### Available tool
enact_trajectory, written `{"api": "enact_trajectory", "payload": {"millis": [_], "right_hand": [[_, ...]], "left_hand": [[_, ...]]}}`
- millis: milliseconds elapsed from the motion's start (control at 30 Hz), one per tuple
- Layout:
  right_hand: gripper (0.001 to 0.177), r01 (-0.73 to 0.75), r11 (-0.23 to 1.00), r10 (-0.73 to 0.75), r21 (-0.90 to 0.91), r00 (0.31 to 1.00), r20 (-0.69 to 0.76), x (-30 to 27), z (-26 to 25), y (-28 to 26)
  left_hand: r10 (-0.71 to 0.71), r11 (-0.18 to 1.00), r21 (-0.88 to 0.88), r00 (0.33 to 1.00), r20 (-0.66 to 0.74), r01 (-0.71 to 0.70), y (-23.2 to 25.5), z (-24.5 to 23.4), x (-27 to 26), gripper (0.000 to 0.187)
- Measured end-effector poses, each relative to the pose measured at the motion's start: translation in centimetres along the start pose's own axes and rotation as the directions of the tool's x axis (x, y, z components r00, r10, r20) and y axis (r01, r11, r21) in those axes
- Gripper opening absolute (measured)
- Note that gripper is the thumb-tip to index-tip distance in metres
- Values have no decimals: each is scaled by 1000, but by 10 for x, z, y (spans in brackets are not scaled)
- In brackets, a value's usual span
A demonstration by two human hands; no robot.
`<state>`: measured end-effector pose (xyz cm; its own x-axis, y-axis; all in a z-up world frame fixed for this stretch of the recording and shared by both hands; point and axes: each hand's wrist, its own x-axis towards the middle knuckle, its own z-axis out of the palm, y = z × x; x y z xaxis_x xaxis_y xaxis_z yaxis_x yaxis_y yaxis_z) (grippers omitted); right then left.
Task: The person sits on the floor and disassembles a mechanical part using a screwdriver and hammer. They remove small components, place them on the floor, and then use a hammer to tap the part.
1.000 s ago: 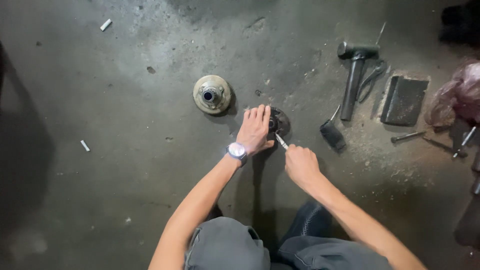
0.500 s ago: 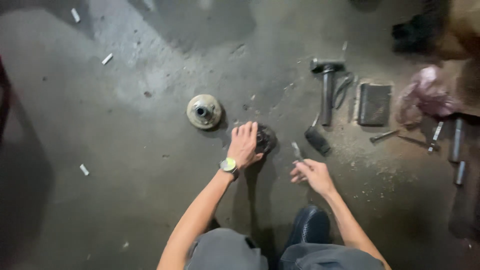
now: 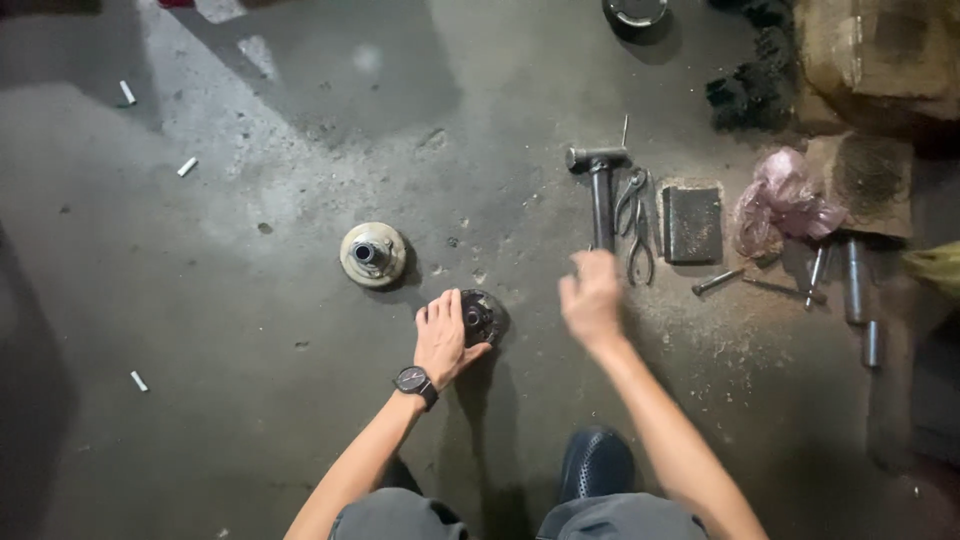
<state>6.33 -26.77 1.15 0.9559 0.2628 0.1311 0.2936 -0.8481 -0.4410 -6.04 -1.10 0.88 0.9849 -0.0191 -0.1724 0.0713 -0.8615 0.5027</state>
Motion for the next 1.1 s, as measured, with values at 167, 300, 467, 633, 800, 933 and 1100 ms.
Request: {"api": "enact_trajectory", "payload": {"millis": [167,300,467,633,800,933,1100], "right_hand": [[48,106,990,-128,88,948,292,-18,32,-68],[56,133,989,-146,61,897,418,-18,59,-78],[52,8,999,14,-43,870,493,-17,66,-77],[49,-231,961,272,-150,881,387,-26,40,-66],[44,166,986,-163,17,932,323,-23,8,-81],[52,319,944,-317,81,821,475,-28,17,-85],[48,255,960,-277,113,821,499,-32,35,-81]], "left_hand": [[23,996,78,991,130,-34,4,-12,8,113],[37,992,114,990,139,-53,2,-7,6,112],[29,989,141,988,153,-51,5,-12,7,111],[17,990,135,989,147,-37,4,-6,6,117],[-12,993,118,990,142,-5,5,-2,5,117],[-6,988,156,991,137,-15,7,-6,4,117],[0,986,163,994,113,-18,3,3,3,116]]}}
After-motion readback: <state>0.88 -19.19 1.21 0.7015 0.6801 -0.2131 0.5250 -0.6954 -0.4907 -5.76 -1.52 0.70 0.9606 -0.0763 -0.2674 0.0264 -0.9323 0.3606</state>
